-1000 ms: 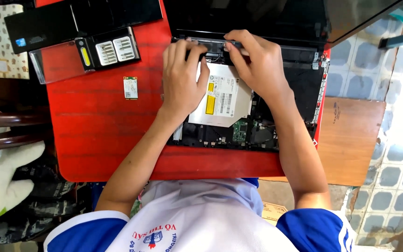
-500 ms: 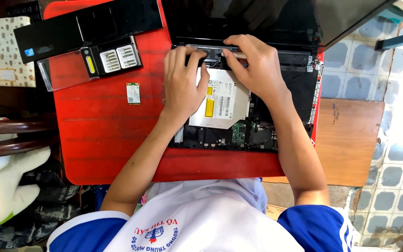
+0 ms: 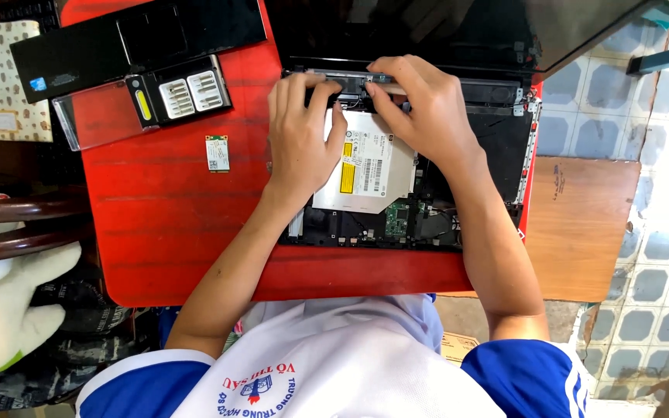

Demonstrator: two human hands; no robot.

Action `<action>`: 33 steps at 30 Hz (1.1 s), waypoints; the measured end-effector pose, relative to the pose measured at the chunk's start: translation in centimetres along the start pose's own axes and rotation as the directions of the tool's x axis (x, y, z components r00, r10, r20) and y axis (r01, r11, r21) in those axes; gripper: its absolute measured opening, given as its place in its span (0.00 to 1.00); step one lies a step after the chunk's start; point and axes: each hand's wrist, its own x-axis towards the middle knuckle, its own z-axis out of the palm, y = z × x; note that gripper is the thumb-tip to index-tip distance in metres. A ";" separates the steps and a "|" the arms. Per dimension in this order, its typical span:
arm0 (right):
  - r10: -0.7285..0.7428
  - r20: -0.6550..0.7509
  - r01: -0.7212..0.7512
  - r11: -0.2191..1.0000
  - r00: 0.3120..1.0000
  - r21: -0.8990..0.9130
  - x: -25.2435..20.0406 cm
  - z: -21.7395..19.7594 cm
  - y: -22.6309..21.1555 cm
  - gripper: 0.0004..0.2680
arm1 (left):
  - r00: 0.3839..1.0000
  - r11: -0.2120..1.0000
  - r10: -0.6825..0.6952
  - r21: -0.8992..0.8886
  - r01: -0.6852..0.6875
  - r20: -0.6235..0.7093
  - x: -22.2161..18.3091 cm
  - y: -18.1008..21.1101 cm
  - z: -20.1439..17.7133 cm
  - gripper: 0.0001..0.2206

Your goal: Repairing a laptop by manipulating internal components and wiring near the hinges using a small tool.

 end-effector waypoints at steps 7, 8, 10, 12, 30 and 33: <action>0.011 0.015 -0.011 1.000 1.000 -0.006 -0.2 0.1 0.3 0.04 | 1.000 1.000 0.022 0.022 -0.022 -0.005 0.1 -0.1 0.1 0.05; 0.003 0.011 -0.003 1.000 1.000 0.008 -0.1 0.1 0.1 0.05 | 0.999 0.999 0.025 0.032 -0.025 -0.021 0.2 -0.1 0.1 0.04; 0.000 0.009 0.000 1.000 1.000 0.016 0.0 0.1 0.0 0.05 | 1.000 0.999 0.023 0.036 -0.022 -0.021 0.0 -0.2 0.3 0.04; -0.003 0.005 0.003 1.000 1.000 0.023 0.0 0.0 0.1 0.06 | 1.000 0.999 0.020 0.041 -0.020 -0.021 0.0 -0.2 0.3 0.04; 0.004 0.020 -0.005 1.000 1.000 0.030 0.0 0.1 0.2 0.03 | 1.000 1.000 0.013 0.027 -0.013 -0.003 0.2 0.0 0.1 0.05; 0.006 0.011 -0.007 0.999 1.000 0.048 0.1 0.0 0.2 0.03 | 1.000 0.997 0.014 0.081 -0.014 0.003 0.1 -0.1 0.2 0.05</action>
